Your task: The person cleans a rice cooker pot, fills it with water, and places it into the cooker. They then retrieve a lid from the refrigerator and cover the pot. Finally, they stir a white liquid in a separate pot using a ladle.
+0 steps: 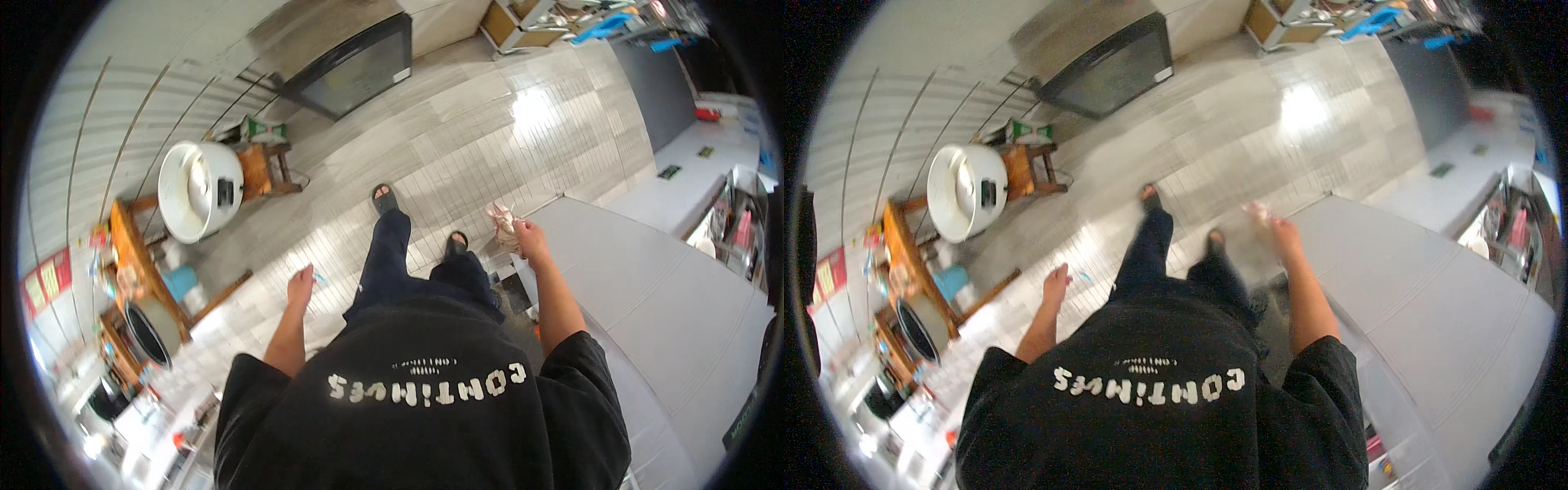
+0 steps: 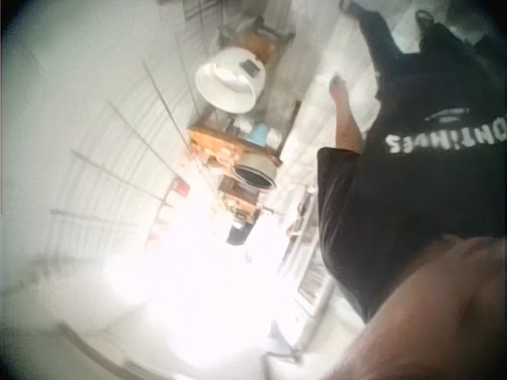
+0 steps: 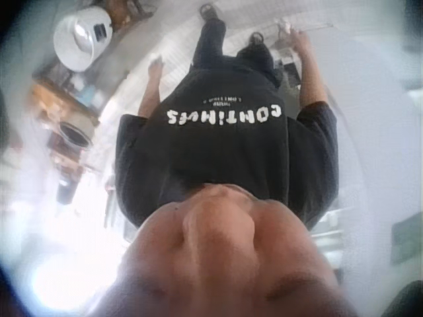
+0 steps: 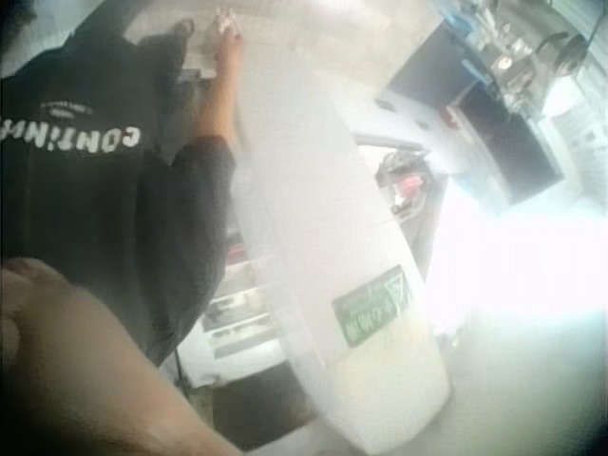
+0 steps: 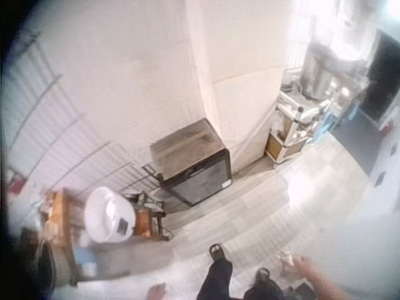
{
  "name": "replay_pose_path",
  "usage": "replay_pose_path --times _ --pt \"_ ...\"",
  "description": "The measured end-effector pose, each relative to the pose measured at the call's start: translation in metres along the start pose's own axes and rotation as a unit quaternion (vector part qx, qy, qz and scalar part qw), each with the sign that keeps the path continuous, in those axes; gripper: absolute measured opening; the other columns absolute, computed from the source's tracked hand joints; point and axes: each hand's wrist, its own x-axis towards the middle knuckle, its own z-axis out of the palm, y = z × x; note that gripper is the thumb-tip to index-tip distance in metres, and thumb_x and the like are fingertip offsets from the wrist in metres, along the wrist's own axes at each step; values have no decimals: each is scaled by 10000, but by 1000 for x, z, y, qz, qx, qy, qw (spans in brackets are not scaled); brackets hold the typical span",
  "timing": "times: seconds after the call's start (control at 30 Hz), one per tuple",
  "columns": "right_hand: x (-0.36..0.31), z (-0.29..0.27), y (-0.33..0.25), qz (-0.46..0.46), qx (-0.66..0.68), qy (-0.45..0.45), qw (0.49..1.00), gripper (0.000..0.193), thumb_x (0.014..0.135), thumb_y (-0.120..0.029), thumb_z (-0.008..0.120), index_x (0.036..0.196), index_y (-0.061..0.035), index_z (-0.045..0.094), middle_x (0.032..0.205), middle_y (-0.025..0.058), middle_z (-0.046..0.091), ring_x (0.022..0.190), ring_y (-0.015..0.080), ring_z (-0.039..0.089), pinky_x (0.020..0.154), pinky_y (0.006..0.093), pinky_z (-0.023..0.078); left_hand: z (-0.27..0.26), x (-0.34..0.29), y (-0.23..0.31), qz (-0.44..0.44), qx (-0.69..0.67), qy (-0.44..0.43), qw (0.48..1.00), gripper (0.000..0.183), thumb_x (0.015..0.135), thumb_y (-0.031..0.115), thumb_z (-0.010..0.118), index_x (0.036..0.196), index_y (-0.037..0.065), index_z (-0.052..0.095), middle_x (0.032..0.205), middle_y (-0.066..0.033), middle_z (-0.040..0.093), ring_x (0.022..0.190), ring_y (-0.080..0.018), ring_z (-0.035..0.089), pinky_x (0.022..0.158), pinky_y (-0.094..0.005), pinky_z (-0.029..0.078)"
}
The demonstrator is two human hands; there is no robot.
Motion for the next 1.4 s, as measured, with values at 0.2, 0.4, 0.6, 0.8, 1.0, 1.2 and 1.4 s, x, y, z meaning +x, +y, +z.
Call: replay_pose_path --times 0.2,0.4,0.6,0.8,1.0,1.2,1.4 --pt "-21 -3 3 -38 12 -101 994 386 894 -383 584 1004 -21 658 705 31 613 508 123 508 425 312 352 33 -104 -20 41 -5 58 997 601 916 540 533 1061 -26 676 868 -147 706 855 -233 661 802 -343 486" --pt "-106 -35 -46 -54 147 -143 977 303 907 -339 554 946 -54 651 658 5 562 482 116 476 405 303 331 71 -169 -82 -41 27 -25 998 618 873 561 536 986 -27 692 853 -166 704 830 -268 672 780 -379 494" --pt "-133 -47 -42 -14 -66 -48 997 322 916 -333 534 939 -29 640 628 23 540 467 126 480 405 297 356 81 -171 -82 9 106 -71 992 619 863 596 528 1090 43 686 1116 -184 679 1061 -359 626 905 -437 480" --pt "-169 29 -50 -133 -198 -113 965 357 904 -341 610 855 13 620 704 68 621 597 146 563 505 306 427 74 -190 -15 278 94 9 956 386 904 453 535 1009 98 647 982 -195 662 964 -387 619 836 -505 477" --pt "-228 159 -123 -234 -235 -254 909 363 899 -336 613 919 26 623 695 95 604 521 159 543 464 338 435 36 -201 -73 206 5 28 978 423 900 481 548 1062 108 666 1025 -172 676 987 -370 630 847 -485 487" --pt "-246 265 -167 -278 -228 -362 860 376 949 -369 579 1011 2 603 732 31 564 549 141 510 427 315 381 37 -226 -274 -147 -121 144 971 570 883 531 590 1226 79 642 1148 -183 670 1078 -340 632 923 -427 496" --pt "-264 378 -212 -387 -278 -454 753 353 975 -343 560 1093 -13 607 913 64 644 742 163 610 610 312 477 74 -279 -403 -300 -475 287 776 422 904 394 609 1039 -2 670 745 -108 654 564 -165 574 527 -316 451"
